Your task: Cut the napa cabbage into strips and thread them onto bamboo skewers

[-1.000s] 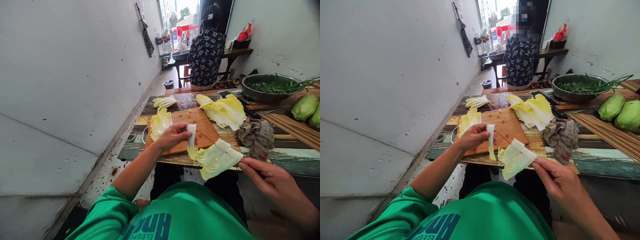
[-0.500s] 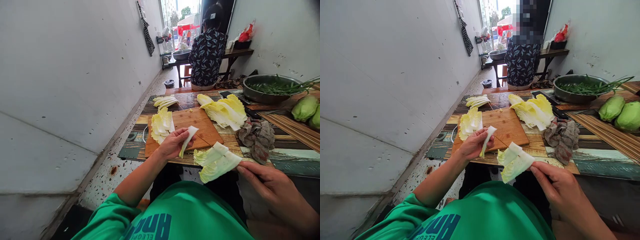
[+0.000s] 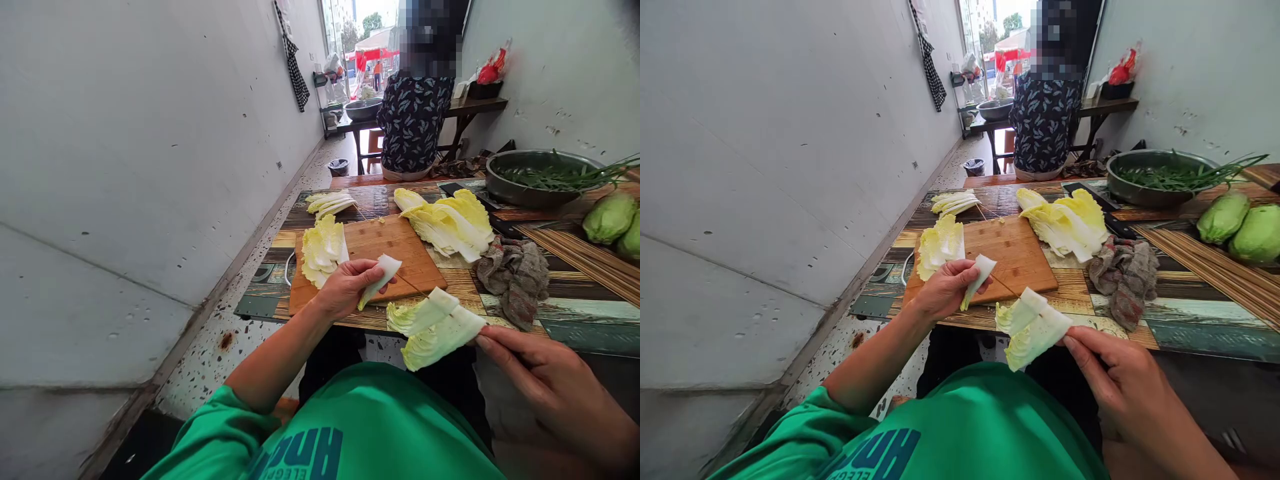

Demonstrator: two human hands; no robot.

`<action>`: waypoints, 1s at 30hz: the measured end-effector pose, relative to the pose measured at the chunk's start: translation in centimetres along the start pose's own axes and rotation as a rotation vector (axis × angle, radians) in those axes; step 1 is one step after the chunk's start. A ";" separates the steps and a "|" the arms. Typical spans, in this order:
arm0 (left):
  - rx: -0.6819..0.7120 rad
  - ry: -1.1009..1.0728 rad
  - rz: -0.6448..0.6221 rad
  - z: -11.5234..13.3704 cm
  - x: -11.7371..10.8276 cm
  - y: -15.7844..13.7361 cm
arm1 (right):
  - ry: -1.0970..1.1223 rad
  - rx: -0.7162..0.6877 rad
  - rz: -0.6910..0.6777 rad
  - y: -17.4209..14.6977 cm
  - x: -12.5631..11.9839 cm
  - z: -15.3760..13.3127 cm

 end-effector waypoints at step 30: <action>-0.017 0.293 -0.044 -0.8 -0.4 0.6 | 0.194 0.382 -0.208 0.7 2.0 2.5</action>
Point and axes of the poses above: each hand's wrist, its own y-axis towards the middle knuckle, its own x-axis out of the palm, z = x × y, the point moved 10 cm from there along y, towards the middle knuckle, and after that the axes turned 15 degrees about y, right-handed, at the moved point
